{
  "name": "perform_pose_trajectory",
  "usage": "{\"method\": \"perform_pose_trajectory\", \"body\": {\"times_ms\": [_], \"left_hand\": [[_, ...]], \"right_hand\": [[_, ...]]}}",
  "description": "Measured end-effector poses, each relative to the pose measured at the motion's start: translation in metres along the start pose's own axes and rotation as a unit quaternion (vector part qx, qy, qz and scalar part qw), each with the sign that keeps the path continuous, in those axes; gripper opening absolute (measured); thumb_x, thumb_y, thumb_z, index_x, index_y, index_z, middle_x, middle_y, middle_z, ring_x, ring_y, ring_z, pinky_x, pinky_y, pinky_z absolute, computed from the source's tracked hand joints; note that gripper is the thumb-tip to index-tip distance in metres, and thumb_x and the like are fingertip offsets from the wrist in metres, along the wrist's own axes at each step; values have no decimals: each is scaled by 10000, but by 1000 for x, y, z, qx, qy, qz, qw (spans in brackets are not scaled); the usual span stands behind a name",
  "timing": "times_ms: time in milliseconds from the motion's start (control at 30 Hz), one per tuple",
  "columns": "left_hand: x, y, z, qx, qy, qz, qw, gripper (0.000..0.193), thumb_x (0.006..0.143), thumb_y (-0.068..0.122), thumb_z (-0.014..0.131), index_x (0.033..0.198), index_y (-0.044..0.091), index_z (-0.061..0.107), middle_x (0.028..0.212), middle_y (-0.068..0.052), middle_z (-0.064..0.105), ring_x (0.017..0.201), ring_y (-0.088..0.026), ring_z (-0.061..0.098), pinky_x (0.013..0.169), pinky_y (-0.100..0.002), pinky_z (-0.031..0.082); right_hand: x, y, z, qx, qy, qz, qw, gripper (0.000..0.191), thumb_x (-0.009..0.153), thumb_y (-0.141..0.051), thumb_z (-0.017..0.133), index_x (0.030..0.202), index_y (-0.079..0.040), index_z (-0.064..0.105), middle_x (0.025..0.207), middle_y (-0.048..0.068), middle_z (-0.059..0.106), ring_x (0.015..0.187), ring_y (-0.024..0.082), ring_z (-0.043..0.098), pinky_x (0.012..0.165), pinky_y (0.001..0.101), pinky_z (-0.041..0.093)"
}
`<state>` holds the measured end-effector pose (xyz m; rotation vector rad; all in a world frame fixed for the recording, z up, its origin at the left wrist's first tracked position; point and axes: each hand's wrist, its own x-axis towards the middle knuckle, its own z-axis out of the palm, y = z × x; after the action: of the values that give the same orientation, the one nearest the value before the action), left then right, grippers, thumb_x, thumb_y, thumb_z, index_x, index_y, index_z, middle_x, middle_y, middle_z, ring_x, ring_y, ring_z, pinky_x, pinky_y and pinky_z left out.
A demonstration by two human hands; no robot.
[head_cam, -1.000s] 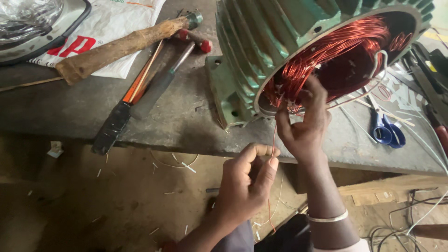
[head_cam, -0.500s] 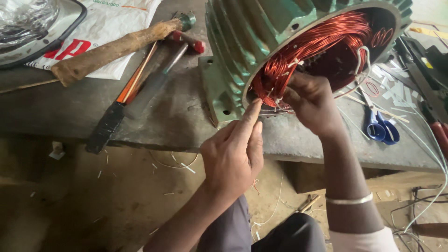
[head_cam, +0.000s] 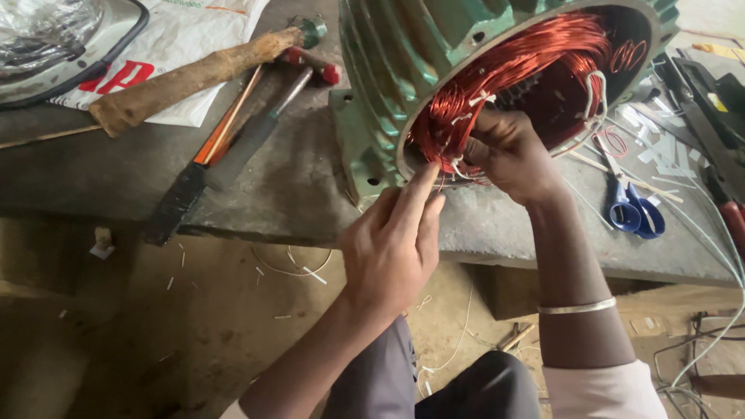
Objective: The person works on the copper windings of an electric motor stator on a workbench. They cut and trim wire ends with pliers, tie the coil bundle with white cord, press and adjust the windings inside the housing, rotate the stator, and cut small paper strips with scissors.
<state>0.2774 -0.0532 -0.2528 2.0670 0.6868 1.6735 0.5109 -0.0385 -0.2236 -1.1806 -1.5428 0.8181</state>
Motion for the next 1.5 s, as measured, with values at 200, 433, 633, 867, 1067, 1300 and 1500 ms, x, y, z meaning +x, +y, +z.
{"method": "perform_pose_trajectory", "body": {"times_ms": [200,433,633,867,1067,1300,1500], "left_hand": [[2,-4,4,5,24,40,999,304,1029,94,653,1331,58,662,1056,-119,679,860,-287,718,733,-378,573],[7,-14,-1,99,-32,38,994,451,895,89,647,1342,114,699,1037,-101,709,746,-308,707,650,-413,566],[14,-15,5,195,-88,61,975,435,916,143,651,1350,156,687,1058,-104,730,596,-253,691,541,-404,552],[12,-14,13,166,-39,23,985,333,972,237,726,1300,180,711,1019,-73,718,648,-255,703,538,-392,535],[4,-27,18,108,18,8,994,366,909,152,710,1273,187,695,1092,-82,681,730,-266,697,619,-384,558],[3,-44,23,169,-36,62,983,459,920,108,717,1371,179,672,1170,-81,659,667,-216,674,571,-371,540],[-4,-51,23,190,-37,101,976,455,937,171,692,1390,137,668,1182,-94,618,710,-242,661,623,-392,537]], "right_hand": [[0,5,-4,4,-16,-20,1000,273,1019,-137,706,1268,-25,704,1144,-39,733,1008,33,628,892,227,540],[0,7,-4,-17,-11,-10,1000,192,1040,-117,705,1211,-30,717,1008,-56,688,856,26,554,716,210,451],[-1,7,-4,-12,-1,-10,1000,204,1047,-73,692,1242,-19,715,1070,-28,707,909,42,575,782,228,488],[0,1,1,2,-7,-19,1000,232,1026,0,674,1256,-9,696,1145,13,733,1025,85,653,909,268,553],[-5,1,4,36,27,-24,999,261,1003,69,682,1245,-26,709,1137,25,734,996,98,665,892,267,555],[-12,3,8,52,76,-27,995,139,1041,80,637,1135,32,727,1051,87,747,904,120,689,885,275,560],[-19,3,14,66,83,-28,994,178,1046,33,626,1199,24,718,1153,86,745,1018,152,712,979,317,589]]}}
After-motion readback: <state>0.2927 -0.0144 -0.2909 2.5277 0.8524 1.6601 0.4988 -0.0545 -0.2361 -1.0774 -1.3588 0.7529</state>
